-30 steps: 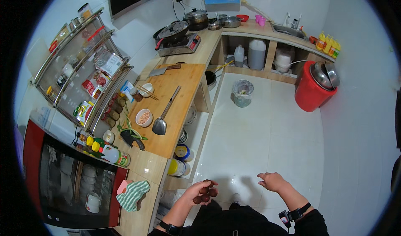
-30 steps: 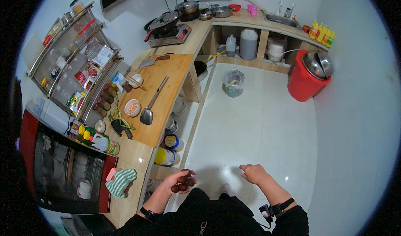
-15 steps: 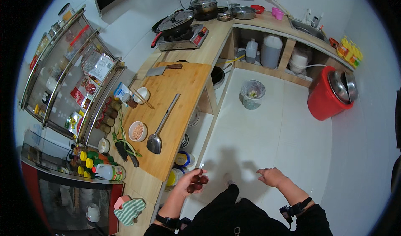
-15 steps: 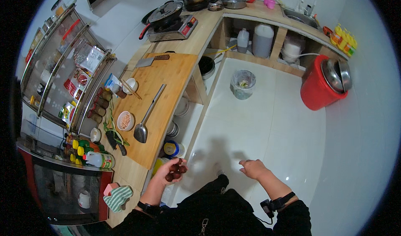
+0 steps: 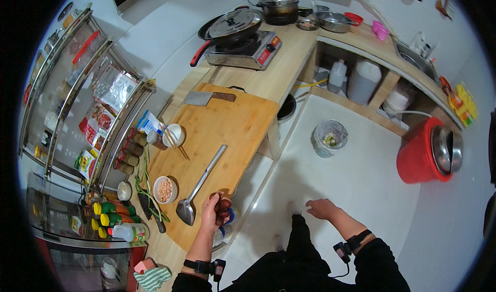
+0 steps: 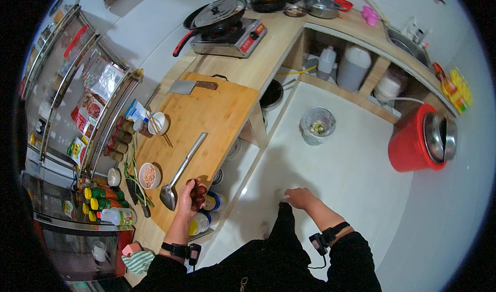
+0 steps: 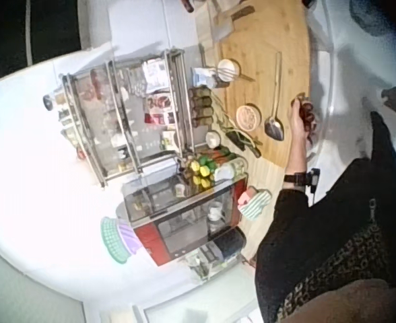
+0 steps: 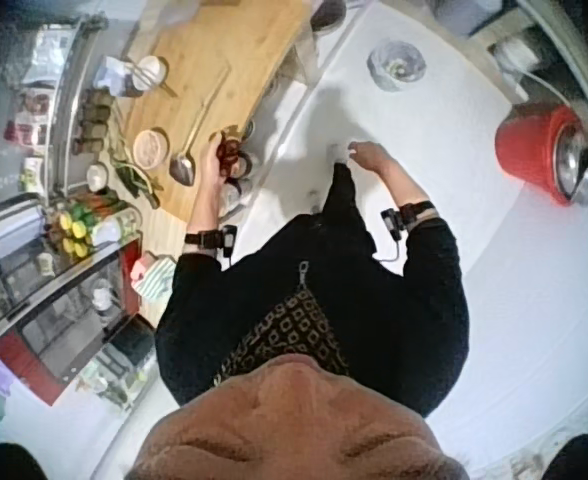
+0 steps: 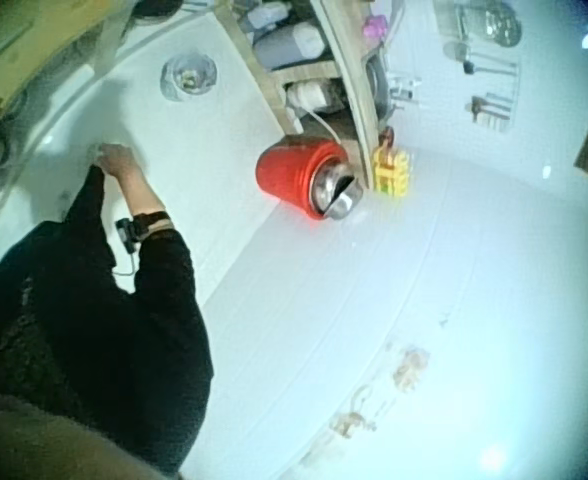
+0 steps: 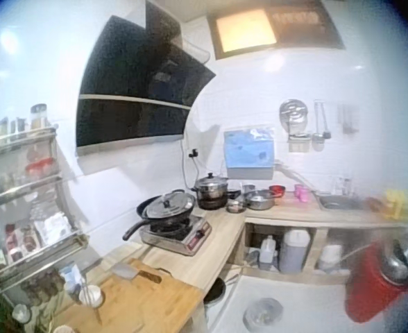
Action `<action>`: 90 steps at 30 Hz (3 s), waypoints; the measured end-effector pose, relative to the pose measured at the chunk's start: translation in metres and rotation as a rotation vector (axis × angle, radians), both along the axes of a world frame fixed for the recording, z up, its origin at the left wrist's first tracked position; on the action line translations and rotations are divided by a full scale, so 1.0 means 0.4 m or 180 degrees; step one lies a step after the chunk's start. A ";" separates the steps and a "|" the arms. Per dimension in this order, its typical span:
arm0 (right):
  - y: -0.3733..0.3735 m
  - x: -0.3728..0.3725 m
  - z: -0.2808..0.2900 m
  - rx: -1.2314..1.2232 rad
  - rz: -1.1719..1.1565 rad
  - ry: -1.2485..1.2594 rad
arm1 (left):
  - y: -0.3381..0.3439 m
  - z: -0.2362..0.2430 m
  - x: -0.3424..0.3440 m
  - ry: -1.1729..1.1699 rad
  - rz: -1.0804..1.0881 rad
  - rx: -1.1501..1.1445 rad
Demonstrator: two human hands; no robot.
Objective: The person wipes the exterior of a red refrigerator with a cloth, then opens it to retrieve a plastic container of dates. They place the container on a dining table, remove several dates, and return the container to the fridge. The person then moves to the kitchen, places the dates in a bowl, and washes them under running water.
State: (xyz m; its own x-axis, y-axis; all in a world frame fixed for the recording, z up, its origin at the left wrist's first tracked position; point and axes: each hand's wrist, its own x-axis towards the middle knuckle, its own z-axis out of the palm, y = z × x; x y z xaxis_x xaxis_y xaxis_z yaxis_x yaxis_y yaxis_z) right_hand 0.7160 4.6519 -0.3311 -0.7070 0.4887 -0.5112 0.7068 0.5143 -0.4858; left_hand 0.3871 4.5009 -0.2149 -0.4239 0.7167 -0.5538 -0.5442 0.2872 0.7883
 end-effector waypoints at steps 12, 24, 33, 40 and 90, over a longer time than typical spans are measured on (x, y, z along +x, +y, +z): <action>0.366 -0.295 -0.246 -0.0210 0.0481 -0.0381 | 0.134 -0.086 -0.107 0.0219 0.0696 0.0109; 0.376 -0.571 -0.645 -0.0617 0.0433 -0.0320 | 0.066 -0.174 -0.129 0.0234 0.0680 0.1062; 0.311 -0.745 -0.866 -0.1552 -0.0299 0.0434 | 0.031 -0.213 -0.149 0.1023 0.0401 0.1244; 0.172 -0.887 -0.766 -0.2514 -0.0264 0.0254 | 0.013 -0.211 -0.150 0.0569 0.0423 0.1364; 0.024 -0.982 -0.696 -0.4313 -0.0958 0.0443 | 0.053 -0.178 -0.155 0.1273 -0.0059 0.0919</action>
State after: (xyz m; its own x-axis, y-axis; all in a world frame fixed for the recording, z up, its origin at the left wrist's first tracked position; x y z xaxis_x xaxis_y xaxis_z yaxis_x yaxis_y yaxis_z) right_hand 0.3233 4.6613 -0.6093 -0.7478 -0.1837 -0.6380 0.6103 -0.5685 -0.5517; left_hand 0.3252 4.5222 -0.2860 -0.5484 0.8264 -0.1279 -0.1796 0.0329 0.9832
